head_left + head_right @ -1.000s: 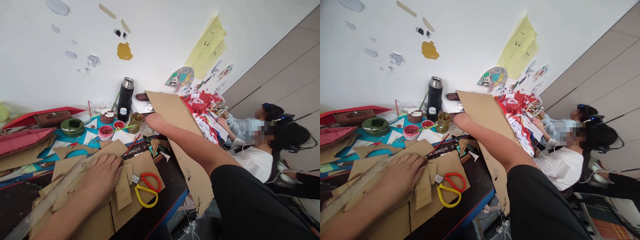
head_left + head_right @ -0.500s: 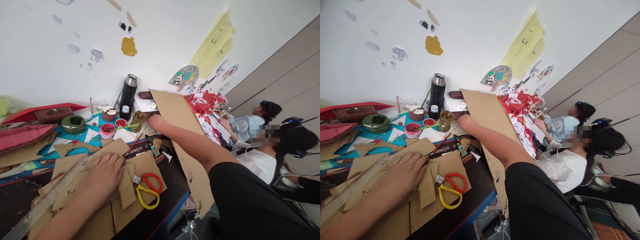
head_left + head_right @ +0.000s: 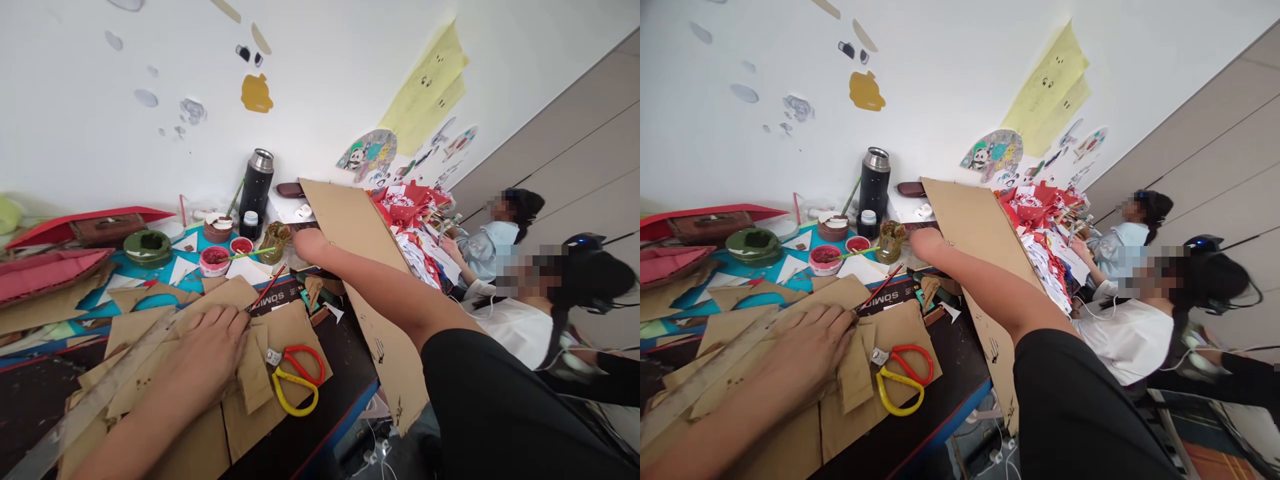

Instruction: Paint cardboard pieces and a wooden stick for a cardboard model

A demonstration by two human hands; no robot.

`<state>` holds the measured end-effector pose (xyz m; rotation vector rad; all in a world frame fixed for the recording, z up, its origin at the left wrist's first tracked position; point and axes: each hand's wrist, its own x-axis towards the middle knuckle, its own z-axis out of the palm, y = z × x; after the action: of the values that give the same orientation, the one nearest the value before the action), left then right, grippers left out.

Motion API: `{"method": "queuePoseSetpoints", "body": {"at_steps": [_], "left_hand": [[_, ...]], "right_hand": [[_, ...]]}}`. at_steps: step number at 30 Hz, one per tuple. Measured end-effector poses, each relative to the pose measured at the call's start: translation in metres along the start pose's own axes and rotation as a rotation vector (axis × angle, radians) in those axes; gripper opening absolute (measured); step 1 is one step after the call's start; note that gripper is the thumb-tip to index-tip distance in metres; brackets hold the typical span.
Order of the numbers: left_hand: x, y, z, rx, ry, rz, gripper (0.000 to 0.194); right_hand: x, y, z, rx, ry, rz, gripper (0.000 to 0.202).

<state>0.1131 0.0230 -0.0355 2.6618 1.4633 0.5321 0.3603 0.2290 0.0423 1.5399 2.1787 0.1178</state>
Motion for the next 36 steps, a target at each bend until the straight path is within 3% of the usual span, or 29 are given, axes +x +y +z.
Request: {"method": "queuePoseSetpoints", "body": {"at_steps": [4,7,15,19,30,36], "left_hand": [[0.0,-0.001,-0.001,0.007,-0.031,0.002,0.038],[0.001,-0.001,-0.003,-0.005,-0.066,0.002,0.038],[0.001,-0.003,0.0,-0.036,-0.042,-0.01,0.039],[0.001,-0.003,0.001,-0.035,-0.002,-0.006,0.042],[0.002,-0.005,0.002,-0.083,0.022,-0.021,0.038],[0.009,-0.012,-0.019,-0.338,0.013,-0.09,0.042]], "right_hand": [[-0.015,0.005,-0.012,0.195,0.106,0.069,0.035],[-0.029,0.012,-0.014,0.383,0.159,0.121,0.024],[-0.065,0.023,0.004,1.049,0.095,0.206,0.005],[-0.079,0.017,0.006,1.287,0.062,0.204,0.01],[-0.103,-0.013,-0.006,1.6,-0.019,0.095,0.013],[-0.112,-0.043,0.001,1.665,-0.009,-0.047,0.013]]}}
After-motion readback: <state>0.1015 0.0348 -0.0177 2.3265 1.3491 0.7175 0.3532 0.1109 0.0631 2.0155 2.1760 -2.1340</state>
